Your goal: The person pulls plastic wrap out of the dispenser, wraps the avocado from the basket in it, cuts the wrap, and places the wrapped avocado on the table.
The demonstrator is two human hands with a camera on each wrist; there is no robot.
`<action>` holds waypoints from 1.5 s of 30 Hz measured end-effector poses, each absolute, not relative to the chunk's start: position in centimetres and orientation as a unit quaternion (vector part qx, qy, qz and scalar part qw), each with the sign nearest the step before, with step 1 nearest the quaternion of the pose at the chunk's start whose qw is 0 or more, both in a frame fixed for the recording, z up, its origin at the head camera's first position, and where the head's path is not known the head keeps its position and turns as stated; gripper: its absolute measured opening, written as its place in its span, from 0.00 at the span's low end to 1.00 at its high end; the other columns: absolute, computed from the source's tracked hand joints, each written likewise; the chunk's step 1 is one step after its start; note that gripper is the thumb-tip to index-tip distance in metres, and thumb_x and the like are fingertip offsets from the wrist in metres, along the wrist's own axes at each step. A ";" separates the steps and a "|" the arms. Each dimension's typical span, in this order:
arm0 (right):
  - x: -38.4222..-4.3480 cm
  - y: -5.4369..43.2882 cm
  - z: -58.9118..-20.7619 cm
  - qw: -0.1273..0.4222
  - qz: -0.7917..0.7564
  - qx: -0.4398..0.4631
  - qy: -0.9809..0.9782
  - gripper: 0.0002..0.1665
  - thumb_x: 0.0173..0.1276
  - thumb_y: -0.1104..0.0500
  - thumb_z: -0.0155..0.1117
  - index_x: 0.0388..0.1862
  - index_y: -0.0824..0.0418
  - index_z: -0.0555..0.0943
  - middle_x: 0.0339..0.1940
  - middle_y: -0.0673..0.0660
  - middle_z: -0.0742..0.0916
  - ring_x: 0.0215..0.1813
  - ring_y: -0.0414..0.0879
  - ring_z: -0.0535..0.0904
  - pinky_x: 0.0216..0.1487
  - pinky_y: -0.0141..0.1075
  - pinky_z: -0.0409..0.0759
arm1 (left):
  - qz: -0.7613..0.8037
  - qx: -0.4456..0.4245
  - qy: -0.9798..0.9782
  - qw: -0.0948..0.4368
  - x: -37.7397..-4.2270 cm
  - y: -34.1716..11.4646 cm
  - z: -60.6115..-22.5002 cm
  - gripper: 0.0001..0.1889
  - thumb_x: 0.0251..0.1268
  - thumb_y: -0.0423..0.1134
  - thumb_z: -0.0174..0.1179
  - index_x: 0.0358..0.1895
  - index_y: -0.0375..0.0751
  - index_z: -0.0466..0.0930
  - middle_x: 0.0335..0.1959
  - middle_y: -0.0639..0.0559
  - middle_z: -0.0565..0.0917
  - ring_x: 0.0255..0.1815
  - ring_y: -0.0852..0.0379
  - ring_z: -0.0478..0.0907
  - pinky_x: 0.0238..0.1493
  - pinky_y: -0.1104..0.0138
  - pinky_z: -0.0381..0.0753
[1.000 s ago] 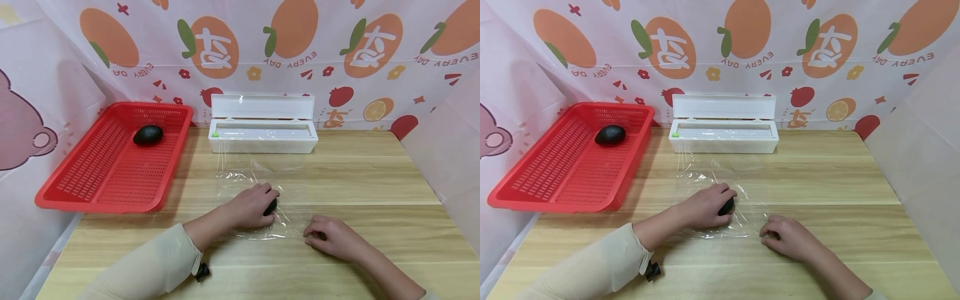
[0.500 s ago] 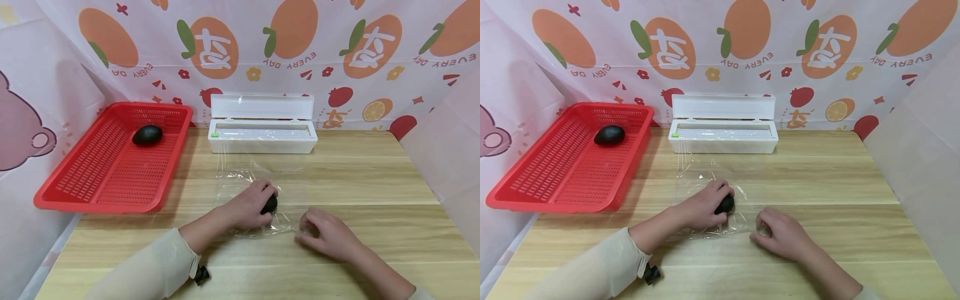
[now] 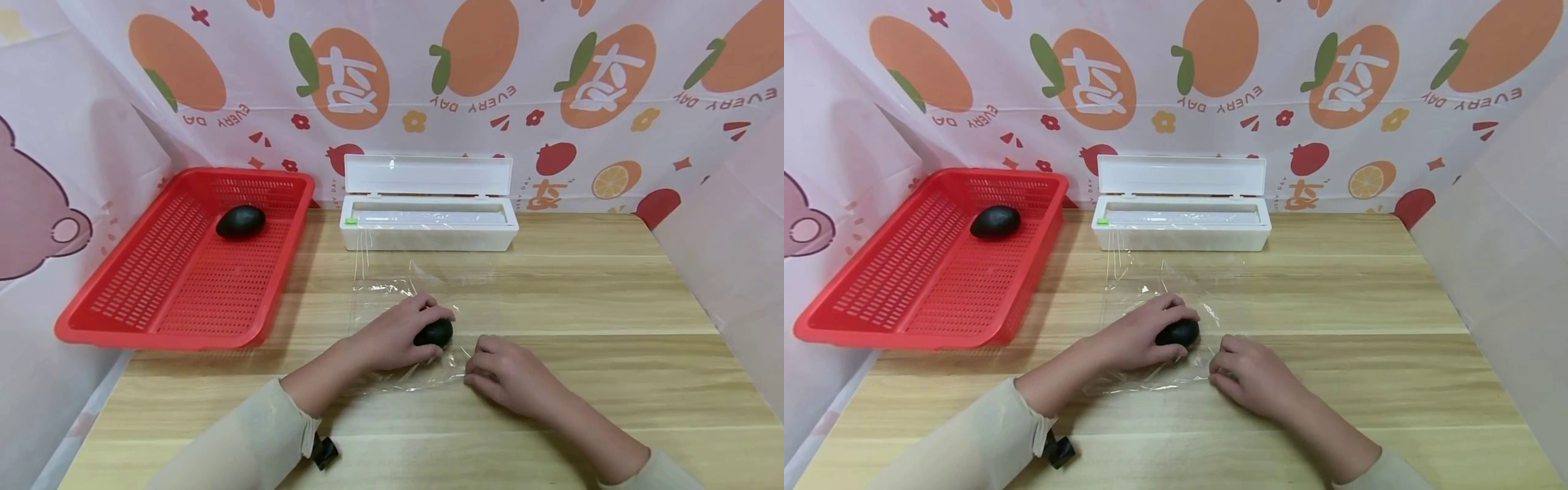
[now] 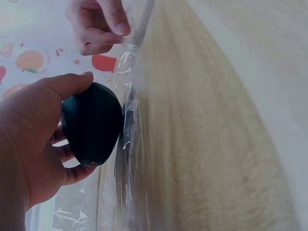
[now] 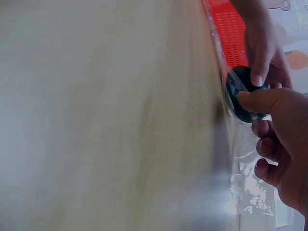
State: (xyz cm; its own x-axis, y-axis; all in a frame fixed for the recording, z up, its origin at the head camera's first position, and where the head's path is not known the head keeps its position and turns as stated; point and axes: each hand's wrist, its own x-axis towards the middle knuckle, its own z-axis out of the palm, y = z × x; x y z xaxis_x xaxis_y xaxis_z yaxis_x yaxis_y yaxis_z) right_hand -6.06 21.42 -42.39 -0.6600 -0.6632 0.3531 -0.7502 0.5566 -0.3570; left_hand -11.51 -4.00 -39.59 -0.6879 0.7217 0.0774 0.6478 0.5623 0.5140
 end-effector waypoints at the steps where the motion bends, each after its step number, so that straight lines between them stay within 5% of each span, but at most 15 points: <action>1: -6.1 21.4 -42.2 0.078 0.262 0.393 -0.878 0.04 0.61 0.55 0.72 0.32 0.45 0.84 0.32 0.38 0.75 0.33 0.31 0.70 0.34 0.25 0.73 | 0.260 0.389 0.881 0.074 -11.5 -4.1 -39.5 0.25 0.62 0.52 0.66 0.62 0.56 0.74 0.57 0.54 0.71 0.54 0.56 0.71 0.54 0.61 0.76; 8: -7.7 21.2 -40.4 0.009 0.388 0.309 -0.868 0.06 0.65 0.57 0.69 0.33 0.43 0.82 0.33 0.38 0.77 0.36 0.35 0.75 0.36 0.32 0.77 | 0.272 0.360 0.886 0.104 -11.3 -4.5 -38.9 0.25 0.68 0.63 0.55 0.63 0.59 0.76 0.60 0.58 0.70 0.55 0.59 0.71 0.54 0.61 0.76; 12: -9.0 20.8 -39.8 -0.008 0.411 0.276 -0.869 0.07 0.64 0.58 0.69 0.32 0.44 0.82 0.32 0.41 0.79 0.34 0.39 0.73 0.34 0.32 0.74 | 0.265 0.358 0.888 0.110 -11.2 -4.5 -38.9 0.30 0.62 0.67 0.58 0.64 0.60 0.75 0.61 0.58 0.70 0.55 0.60 0.71 0.54 0.61 0.76; 17: -10.7 20.4 -39.5 -0.045 0.426 0.236 -0.872 0.04 0.65 0.56 0.69 0.32 0.46 0.83 0.30 0.44 0.80 0.32 0.42 0.73 0.33 0.32 0.74 | 0.255 0.369 0.888 0.101 -11.2 -4.4 -38.9 0.30 0.59 0.59 0.66 0.64 0.57 0.74 0.61 0.56 0.71 0.56 0.59 0.71 0.54 0.61 0.77; 21: -12.0 20.3 -39.5 -0.082 0.420 0.223 -0.876 0.02 0.67 0.53 0.67 0.34 0.47 0.83 0.30 0.46 0.82 0.32 0.44 0.75 0.32 0.34 0.75 | 0.253 0.358 0.893 0.103 -11.3 -4.4 -38.9 0.26 0.64 0.50 0.63 0.65 0.55 0.74 0.61 0.56 0.72 0.55 0.60 0.72 0.53 0.62 0.77; 26: -13.2 20.7 -39.2 -0.130 0.399 0.230 -0.878 0.11 0.67 0.48 0.67 0.45 0.50 0.84 0.34 0.46 0.83 0.38 0.44 0.77 0.36 0.36 0.77 | 0.270 0.341 0.893 0.118 -11.5 -4.5 -38.7 0.25 0.68 0.47 0.60 0.68 0.53 0.72 0.63 0.56 0.73 0.58 0.59 0.73 0.59 0.60 0.76; 36: -13.6 18.9 -36.0 -0.101 0.347 0.285 -0.888 0.23 0.58 0.47 0.76 0.51 0.51 0.84 0.47 0.50 0.86 0.50 0.49 0.79 0.51 0.49 0.79 | 0.316 0.291 0.892 0.143 -11.8 -4.9 -38.6 0.43 0.66 0.51 0.63 0.79 0.55 0.49 0.66 0.52 0.74 0.59 0.56 0.74 0.61 0.57 0.74; 41: -13.6 17.0 -35.9 -0.106 0.291 0.349 -0.884 0.23 0.56 0.52 0.77 0.51 0.51 0.86 0.52 0.48 0.86 0.56 0.45 0.80 0.58 0.45 0.78 | 0.320 0.305 0.887 0.132 -12.1 -5.0 -38.7 0.43 0.66 0.54 0.62 0.78 0.49 0.49 0.66 0.51 0.74 0.60 0.58 0.74 0.63 0.59 0.74; 45: -13.6 16.5 -36.3 -0.098 0.274 0.362 -0.885 0.17 0.57 0.55 0.77 0.46 0.51 0.88 0.50 0.48 0.86 0.55 0.45 0.80 0.58 0.43 0.78 | 0.336 0.313 0.877 0.139 -12.4 -5.0 -38.5 0.36 0.67 0.52 0.62 0.75 0.54 0.56 0.60 0.56 0.77 0.57 0.61 0.75 0.61 0.62 0.74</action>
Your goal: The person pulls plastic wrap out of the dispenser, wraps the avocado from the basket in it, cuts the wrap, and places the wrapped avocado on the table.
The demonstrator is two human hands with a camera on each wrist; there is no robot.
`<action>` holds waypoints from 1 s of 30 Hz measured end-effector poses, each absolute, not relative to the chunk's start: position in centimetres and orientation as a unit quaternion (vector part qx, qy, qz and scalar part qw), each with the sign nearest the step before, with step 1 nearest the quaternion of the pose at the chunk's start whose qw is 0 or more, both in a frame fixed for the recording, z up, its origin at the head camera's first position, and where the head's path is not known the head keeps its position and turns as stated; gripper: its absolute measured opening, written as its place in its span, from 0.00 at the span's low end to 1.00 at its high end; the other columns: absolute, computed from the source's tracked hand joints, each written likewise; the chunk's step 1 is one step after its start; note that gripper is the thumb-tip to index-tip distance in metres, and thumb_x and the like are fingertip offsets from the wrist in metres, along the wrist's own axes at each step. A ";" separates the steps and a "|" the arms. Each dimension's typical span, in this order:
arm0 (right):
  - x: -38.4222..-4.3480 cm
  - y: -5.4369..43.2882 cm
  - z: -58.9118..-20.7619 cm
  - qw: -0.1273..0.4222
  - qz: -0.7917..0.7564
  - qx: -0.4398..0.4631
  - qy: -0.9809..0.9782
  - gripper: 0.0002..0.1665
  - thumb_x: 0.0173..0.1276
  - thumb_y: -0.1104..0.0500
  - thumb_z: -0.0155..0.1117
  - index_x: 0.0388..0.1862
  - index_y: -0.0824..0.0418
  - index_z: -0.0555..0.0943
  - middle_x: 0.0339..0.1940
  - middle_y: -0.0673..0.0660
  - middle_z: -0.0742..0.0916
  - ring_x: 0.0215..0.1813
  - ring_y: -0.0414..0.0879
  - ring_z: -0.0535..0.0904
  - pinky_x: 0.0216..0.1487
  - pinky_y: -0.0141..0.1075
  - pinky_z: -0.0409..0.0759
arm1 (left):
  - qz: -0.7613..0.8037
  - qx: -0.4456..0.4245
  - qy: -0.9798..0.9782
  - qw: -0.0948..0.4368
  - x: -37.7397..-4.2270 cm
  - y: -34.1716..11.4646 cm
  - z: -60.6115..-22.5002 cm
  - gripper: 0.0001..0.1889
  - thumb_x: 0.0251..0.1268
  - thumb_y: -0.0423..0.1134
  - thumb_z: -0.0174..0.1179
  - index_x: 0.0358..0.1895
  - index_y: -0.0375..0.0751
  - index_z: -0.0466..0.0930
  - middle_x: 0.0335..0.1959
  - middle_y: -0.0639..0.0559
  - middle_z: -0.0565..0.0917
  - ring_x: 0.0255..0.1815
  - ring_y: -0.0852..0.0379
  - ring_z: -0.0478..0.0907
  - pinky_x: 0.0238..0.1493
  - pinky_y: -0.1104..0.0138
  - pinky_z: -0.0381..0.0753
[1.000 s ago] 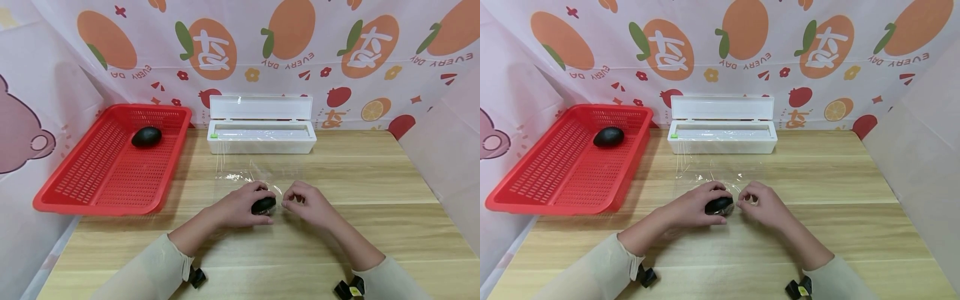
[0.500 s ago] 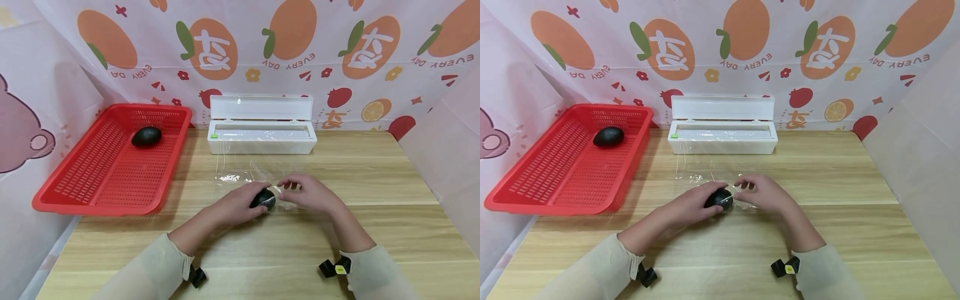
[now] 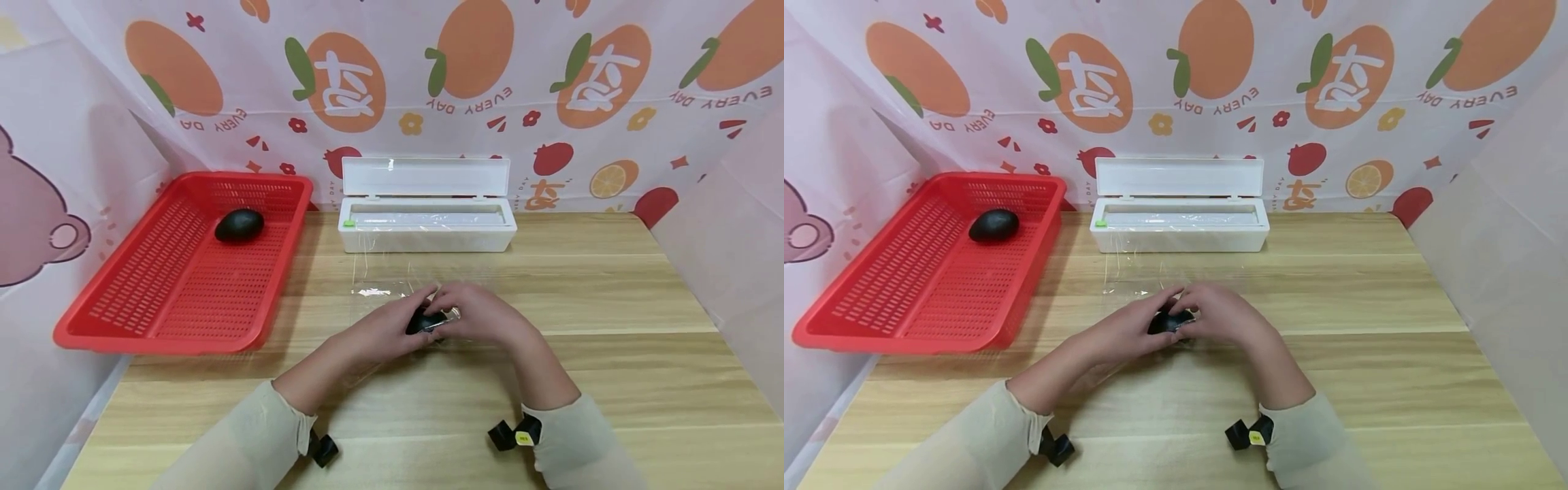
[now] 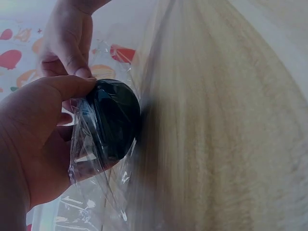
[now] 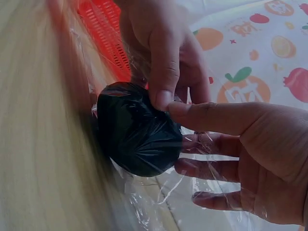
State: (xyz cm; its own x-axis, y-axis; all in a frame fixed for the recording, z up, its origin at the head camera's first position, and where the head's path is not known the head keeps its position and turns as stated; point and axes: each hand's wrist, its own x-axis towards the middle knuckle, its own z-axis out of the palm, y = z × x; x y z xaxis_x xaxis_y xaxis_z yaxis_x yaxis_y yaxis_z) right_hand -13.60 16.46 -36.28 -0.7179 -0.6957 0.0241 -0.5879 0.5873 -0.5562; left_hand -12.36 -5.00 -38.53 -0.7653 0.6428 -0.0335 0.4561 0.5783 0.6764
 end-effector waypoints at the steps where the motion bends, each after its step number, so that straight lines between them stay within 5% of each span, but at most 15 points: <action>1: -13.6 16.5 -36.4 0.096 -0.275 -0.362 0.886 0.15 0.58 0.55 0.76 0.45 0.52 0.88 0.49 0.48 0.86 0.54 0.45 0.80 0.57 0.43 0.78 | 0.339 0.311 0.876 0.144 -12.4 -5.1 -38.4 0.36 0.66 0.51 0.62 0.74 0.56 0.57 0.60 0.56 0.77 0.58 0.61 0.75 0.61 0.62 0.74; 6: -13.7 16.5 -36.6 0.100 -0.292 -0.343 0.887 0.12 0.60 0.57 0.74 0.44 0.52 0.89 0.46 0.46 0.86 0.50 0.43 0.81 0.52 0.42 0.80 | 0.333 0.282 0.885 0.161 -12.0 -5.9 -37.2 0.42 0.59 0.52 0.69 0.76 0.60 0.58 0.66 0.55 0.72 0.64 0.56 0.71 0.64 0.57 0.72; 9: -13.8 16.5 -36.7 0.108 -0.299 -0.332 0.888 0.13 0.60 0.57 0.74 0.45 0.51 0.89 0.44 0.44 0.85 0.47 0.43 0.80 0.47 0.39 0.79 | 0.305 0.284 0.897 0.147 -11.7 -6.7 -36.4 0.43 0.51 0.50 0.75 0.73 0.60 0.64 0.61 0.55 0.75 0.61 0.54 0.72 0.59 0.55 0.74; 16: -14.0 16.6 -36.9 0.112 -0.309 -0.325 0.887 0.13 0.60 0.57 0.74 0.45 0.51 0.89 0.42 0.44 0.85 0.44 0.43 0.78 0.44 0.36 0.76 | 0.289 0.286 0.902 0.144 -11.8 -8.1 -35.3 0.24 0.52 0.36 0.73 0.55 0.53 0.80 0.31 0.64 0.82 0.31 0.61 0.77 0.34 0.66 0.76; 19: -14.0 16.6 -36.9 0.111 -0.313 -0.329 0.884 0.13 0.59 0.57 0.74 0.45 0.52 0.89 0.42 0.45 0.85 0.44 0.42 0.78 0.45 0.38 0.77 | 0.303 0.287 0.898 0.142 -12.3 -8.5 -35.2 0.14 0.55 0.37 0.72 0.45 0.51 0.84 0.26 0.66 0.82 0.28 0.65 0.77 0.32 0.68 0.76; 30: -14.2 16.7 -37.4 0.107 -0.320 -0.336 0.879 0.13 0.60 0.54 0.74 0.45 0.51 0.88 0.42 0.44 0.85 0.43 0.42 0.79 0.45 0.36 0.77 | 0.308 0.279 0.902 0.120 -14.5 -8.8 -36.0 0.08 0.62 0.35 0.67 0.43 0.43 0.85 0.34 0.57 0.87 0.35 0.63 0.80 0.37 0.67 0.80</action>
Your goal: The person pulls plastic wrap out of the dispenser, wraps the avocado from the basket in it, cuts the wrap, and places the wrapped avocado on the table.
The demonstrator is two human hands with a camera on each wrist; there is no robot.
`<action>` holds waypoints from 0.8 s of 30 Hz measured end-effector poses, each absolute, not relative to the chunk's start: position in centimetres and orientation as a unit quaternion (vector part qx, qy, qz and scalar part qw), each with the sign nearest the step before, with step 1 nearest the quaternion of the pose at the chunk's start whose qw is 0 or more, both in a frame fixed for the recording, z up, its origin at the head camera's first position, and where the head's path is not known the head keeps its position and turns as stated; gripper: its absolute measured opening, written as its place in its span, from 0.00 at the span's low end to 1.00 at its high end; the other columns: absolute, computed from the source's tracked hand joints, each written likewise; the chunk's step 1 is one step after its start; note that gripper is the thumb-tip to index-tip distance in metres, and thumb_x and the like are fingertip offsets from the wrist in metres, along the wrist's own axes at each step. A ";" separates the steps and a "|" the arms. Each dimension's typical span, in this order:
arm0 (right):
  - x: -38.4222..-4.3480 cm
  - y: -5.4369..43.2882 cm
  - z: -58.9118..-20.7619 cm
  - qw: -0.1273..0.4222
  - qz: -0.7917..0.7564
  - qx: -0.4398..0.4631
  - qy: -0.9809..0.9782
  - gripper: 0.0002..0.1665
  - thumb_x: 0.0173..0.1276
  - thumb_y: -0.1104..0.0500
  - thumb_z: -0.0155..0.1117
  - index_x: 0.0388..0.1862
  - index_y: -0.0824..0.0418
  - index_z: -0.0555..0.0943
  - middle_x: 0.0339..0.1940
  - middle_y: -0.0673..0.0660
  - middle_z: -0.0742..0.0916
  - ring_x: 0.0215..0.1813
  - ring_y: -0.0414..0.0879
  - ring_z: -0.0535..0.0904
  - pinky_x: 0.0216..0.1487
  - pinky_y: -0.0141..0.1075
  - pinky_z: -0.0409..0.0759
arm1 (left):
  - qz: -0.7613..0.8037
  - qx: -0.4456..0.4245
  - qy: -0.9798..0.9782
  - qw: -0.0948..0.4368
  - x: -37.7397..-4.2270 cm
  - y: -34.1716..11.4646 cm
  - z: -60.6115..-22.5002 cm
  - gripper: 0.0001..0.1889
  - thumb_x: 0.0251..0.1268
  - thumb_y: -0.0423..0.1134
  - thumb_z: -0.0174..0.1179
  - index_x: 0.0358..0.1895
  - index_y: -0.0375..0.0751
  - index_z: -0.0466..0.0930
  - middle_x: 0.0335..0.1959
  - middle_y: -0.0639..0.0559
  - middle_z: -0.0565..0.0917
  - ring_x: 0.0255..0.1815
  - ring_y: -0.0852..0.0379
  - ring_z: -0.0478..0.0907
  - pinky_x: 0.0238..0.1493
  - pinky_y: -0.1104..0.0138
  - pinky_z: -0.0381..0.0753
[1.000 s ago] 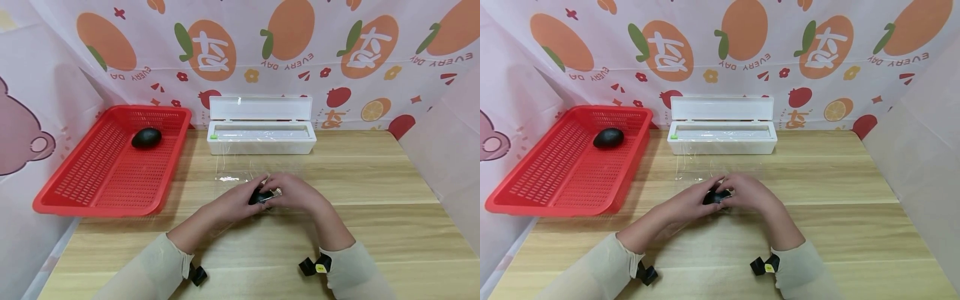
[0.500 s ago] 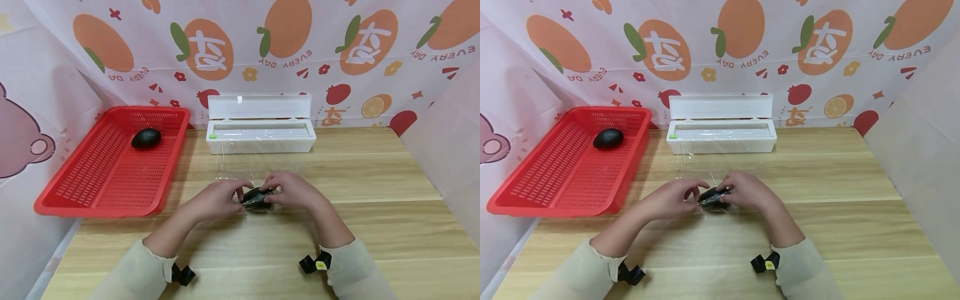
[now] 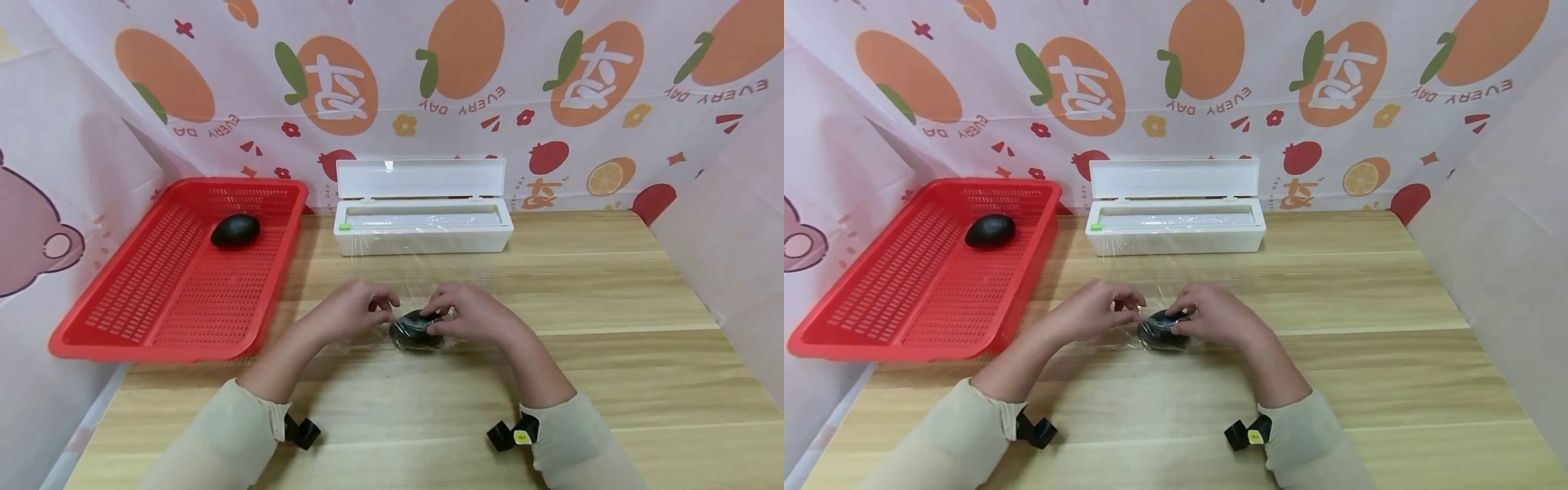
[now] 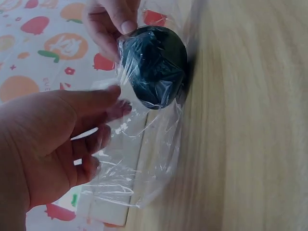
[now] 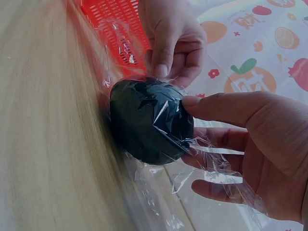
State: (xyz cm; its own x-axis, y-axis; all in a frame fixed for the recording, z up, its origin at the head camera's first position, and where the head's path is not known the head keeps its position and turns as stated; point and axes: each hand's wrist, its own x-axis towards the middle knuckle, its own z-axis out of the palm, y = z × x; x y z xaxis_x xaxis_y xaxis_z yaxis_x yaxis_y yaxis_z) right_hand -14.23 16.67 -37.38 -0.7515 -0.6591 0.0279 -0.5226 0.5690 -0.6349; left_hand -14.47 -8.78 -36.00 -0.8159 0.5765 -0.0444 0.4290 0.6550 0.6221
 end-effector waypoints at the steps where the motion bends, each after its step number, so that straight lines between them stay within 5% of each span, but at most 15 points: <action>1: -14.3 16.7 -37.5 0.111 -0.326 -0.333 0.878 0.13 0.61 0.54 0.73 0.46 0.51 0.88 0.42 0.44 0.85 0.43 0.42 0.79 0.45 0.36 0.77 | 0.303 0.276 0.906 0.104 -14.4 -8.8 -36.0 0.09 0.62 0.37 0.67 0.44 0.43 0.85 0.37 0.56 0.87 0.37 0.61 0.80 0.38 0.66 0.79; 10: -14.7 17.4 -38.1 0.132 -0.369 -0.313 0.865 0.12 0.64 0.54 0.71 0.47 0.48 0.87 0.41 0.43 0.84 0.40 0.40 0.78 0.42 0.35 0.79 | 0.274 0.355 0.891 -0.070 -11.9 -5.5 -35.0 0.09 0.58 0.38 0.71 0.41 0.44 0.87 0.37 0.54 0.85 0.36 0.57 0.78 0.39 0.66 0.78; 17: -14.8 17.9 -38.4 0.140 -0.382 -0.306 0.861 0.13 0.65 0.53 0.70 0.49 0.47 0.86 0.43 0.43 0.85 0.42 0.39 0.80 0.44 0.36 0.80 | 0.213 0.359 0.907 -0.052 -11.7 -3.6 -37.1 0.14 0.55 0.45 0.73 0.44 0.48 0.86 0.41 0.56 0.83 0.44 0.58 0.79 0.46 0.57 0.74; 24: -15.1 19.9 -38.0 0.226 -0.418 -0.267 0.839 0.39 0.57 0.58 0.75 0.69 0.50 0.73 0.50 0.50 0.84 0.49 0.45 0.81 0.47 0.40 0.81 | 0.245 0.318 0.916 0.013 -12.5 -3.6 -37.5 0.16 0.58 0.46 0.71 0.48 0.47 0.85 0.45 0.55 0.85 0.48 0.55 0.81 0.54 0.58 0.77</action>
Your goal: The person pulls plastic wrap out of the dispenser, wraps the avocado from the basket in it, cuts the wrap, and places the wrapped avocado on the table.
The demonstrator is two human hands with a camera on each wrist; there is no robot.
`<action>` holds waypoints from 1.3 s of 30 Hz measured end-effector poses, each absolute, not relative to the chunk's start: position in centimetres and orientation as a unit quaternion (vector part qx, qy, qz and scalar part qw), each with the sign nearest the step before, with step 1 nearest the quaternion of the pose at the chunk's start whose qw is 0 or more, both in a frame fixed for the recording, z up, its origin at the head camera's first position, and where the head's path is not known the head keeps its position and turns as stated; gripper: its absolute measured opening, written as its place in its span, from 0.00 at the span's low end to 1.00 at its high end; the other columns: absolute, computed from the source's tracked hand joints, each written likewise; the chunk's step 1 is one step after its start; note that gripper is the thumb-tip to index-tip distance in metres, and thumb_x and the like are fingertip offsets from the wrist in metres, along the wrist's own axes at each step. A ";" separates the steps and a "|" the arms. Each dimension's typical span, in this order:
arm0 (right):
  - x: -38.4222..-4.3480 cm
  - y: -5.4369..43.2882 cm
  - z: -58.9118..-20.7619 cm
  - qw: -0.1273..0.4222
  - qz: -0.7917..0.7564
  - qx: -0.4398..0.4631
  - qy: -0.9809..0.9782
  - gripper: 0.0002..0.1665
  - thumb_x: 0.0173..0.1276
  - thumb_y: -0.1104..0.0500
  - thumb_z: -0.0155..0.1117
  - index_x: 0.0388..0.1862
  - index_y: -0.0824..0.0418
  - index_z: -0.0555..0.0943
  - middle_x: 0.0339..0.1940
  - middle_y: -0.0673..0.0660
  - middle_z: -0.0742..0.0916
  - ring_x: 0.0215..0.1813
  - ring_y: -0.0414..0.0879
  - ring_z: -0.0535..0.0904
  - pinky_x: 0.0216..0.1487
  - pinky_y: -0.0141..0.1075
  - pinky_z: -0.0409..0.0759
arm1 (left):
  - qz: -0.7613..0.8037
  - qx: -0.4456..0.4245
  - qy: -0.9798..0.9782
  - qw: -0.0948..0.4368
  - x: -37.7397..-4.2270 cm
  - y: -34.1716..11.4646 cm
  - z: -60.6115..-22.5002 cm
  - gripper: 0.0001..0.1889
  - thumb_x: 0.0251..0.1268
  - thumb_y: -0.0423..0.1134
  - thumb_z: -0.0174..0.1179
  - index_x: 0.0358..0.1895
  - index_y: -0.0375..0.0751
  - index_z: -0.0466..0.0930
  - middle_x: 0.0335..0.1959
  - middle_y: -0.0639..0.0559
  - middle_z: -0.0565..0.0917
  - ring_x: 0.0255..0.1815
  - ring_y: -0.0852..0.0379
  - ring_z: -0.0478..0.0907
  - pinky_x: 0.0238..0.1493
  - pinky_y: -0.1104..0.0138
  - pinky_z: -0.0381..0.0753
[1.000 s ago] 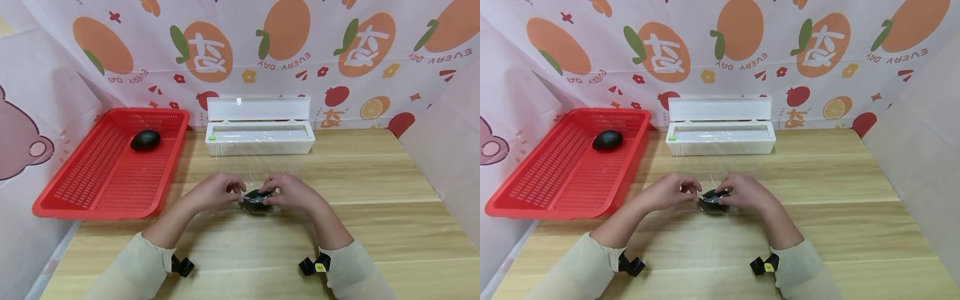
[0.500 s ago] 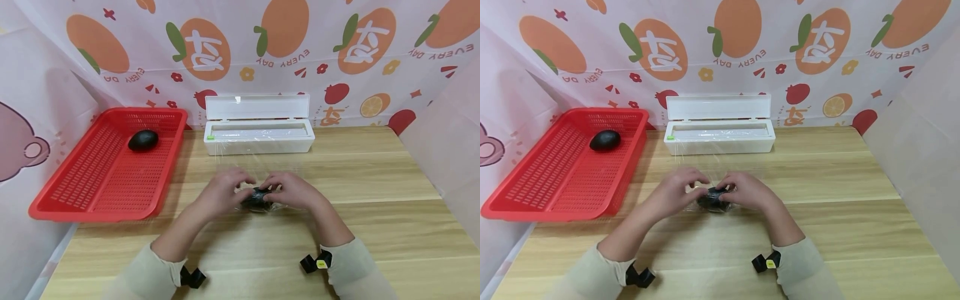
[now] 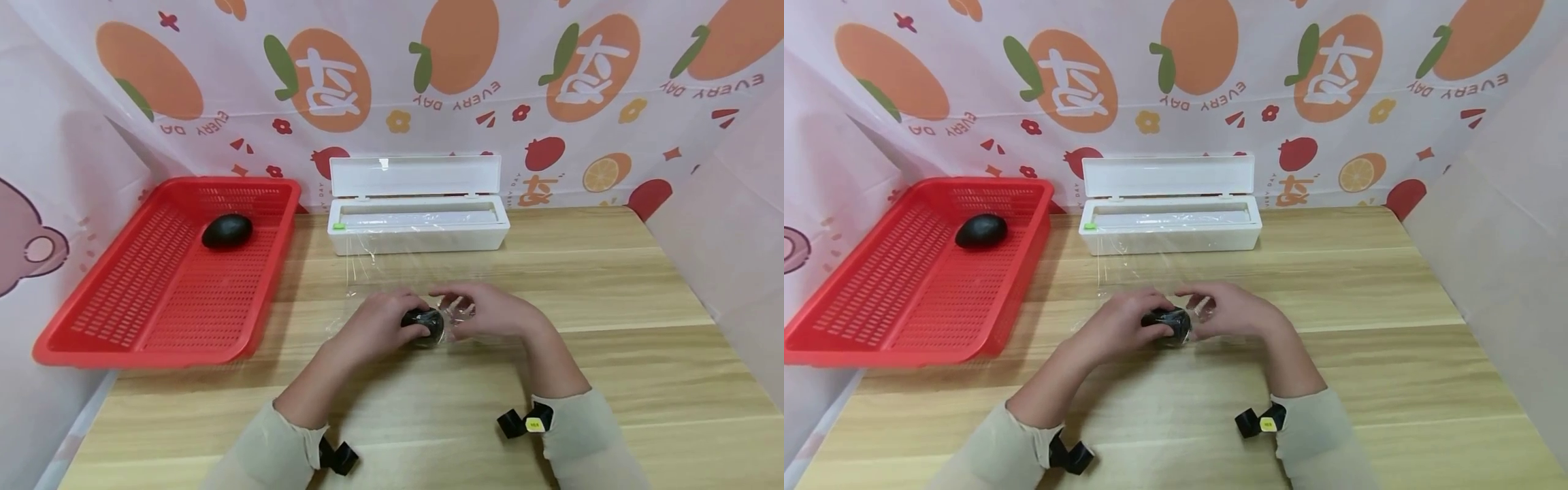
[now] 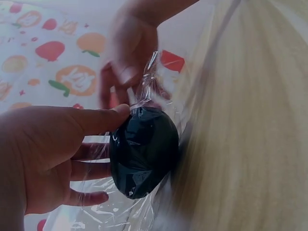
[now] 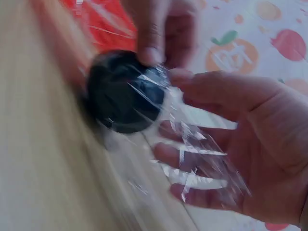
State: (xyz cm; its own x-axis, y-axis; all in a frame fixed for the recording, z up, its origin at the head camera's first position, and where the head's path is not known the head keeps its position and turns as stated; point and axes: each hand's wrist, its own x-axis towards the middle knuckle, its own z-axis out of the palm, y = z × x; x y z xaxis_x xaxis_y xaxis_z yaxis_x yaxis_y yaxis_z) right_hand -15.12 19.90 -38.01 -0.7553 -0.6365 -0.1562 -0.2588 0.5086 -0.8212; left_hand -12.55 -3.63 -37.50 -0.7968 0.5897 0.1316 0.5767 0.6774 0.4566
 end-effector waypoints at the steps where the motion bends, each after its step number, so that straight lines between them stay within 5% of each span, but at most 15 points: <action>1: -15.2 20.2 -38.0 0.243 -0.426 -0.266 0.830 0.40 0.57 0.62 0.74 0.70 0.53 0.72 0.48 0.52 0.85 0.48 0.47 0.81 0.47 0.41 0.82 | 0.248 0.314 0.916 0.020 -12.6 -3.7 -37.5 0.16 0.59 0.46 0.70 0.48 0.47 0.85 0.45 0.55 0.85 0.48 0.54 0.81 0.54 0.58 0.78; 9: -15.6 21.2 -38.7 0.298 -0.418 -0.254 0.820 0.31 0.60 0.69 0.65 0.64 0.54 0.75 0.33 0.52 0.89 0.37 0.47 0.85 0.39 0.38 0.82 | 0.281 0.315 0.906 0.042 -13.2 -4.1 -37.7 0.15 0.61 0.47 0.68 0.49 0.48 0.85 0.46 0.56 0.84 0.48 0.56 0.80 0.53 0.60 0.79; 20: -16.6 23.1 -39.7 0.254 -0.456 -0.223 0.823 0.35 0.55 0.57 0.77 0.64 0.55 0.77 0.42 0.55 0.87 0.44 0.51 0.83 0.41 0.41 0.83 | 0.323 0.306 0.893 0.070 -13.7 -4.4 -38.1 0.13 0.61 0.46 0.69 0.48 0.49 0.85 0.47 0.57 0.84 0.47 0.59 0.80 0.53 0.62 0.78; 26: -16.4 22.8 -39.0 0.148 -0.433 -0.227 0.860 0.30 0.58 0.54 0.76 0.60 0.53 0.80 0.50 0.54 0.85 0.53 0.51 0.78 0.52 0.48 0.78 | 0.328 0.304 0.891 0.074 -13.9 -4.4 -38.2 0.13 0.62 0.46 0.68 0.48 0.49 0.85 0.46 0.57 0.84 0.48 0.60 0.79 0.54 0.62 0.78; 31: -15.2 20.5 -37.7 0.055 -0.392 -0.296 0.869 0.16 0.58 0.55 0.76 0.46 0.53 0.87 0.43 0.52 0.86 0.47 0.51 0.80 0.47 0.50 0.79 | 0.329 0.303 0.892 0.069 -14.1 -4.5 -38.4 0.12 0.62 0.47 0.68 0.47 0.49 0.85 0.44 0.59 0.85 0.47 0.62 0.79 0.53 0.63 0.78; 39: -14.2 17.3 -37.6 0.059 -0.321 -0.366 0.872 0.18 0.57 0.53 0.77 0.47 0.50 0.87 0.42 0.47 0.83 0.45 0.43 0.79 0.47 0.42 0.79 | 0.337 0.295 0.892 0.066 -14.4 -4.7 -38.7 0.12 0.62 0.48 0.68 0.47 0.53 0.84 0.43 0.62 0.85 0.47 0.63 0.81 0.52 0.65 0.79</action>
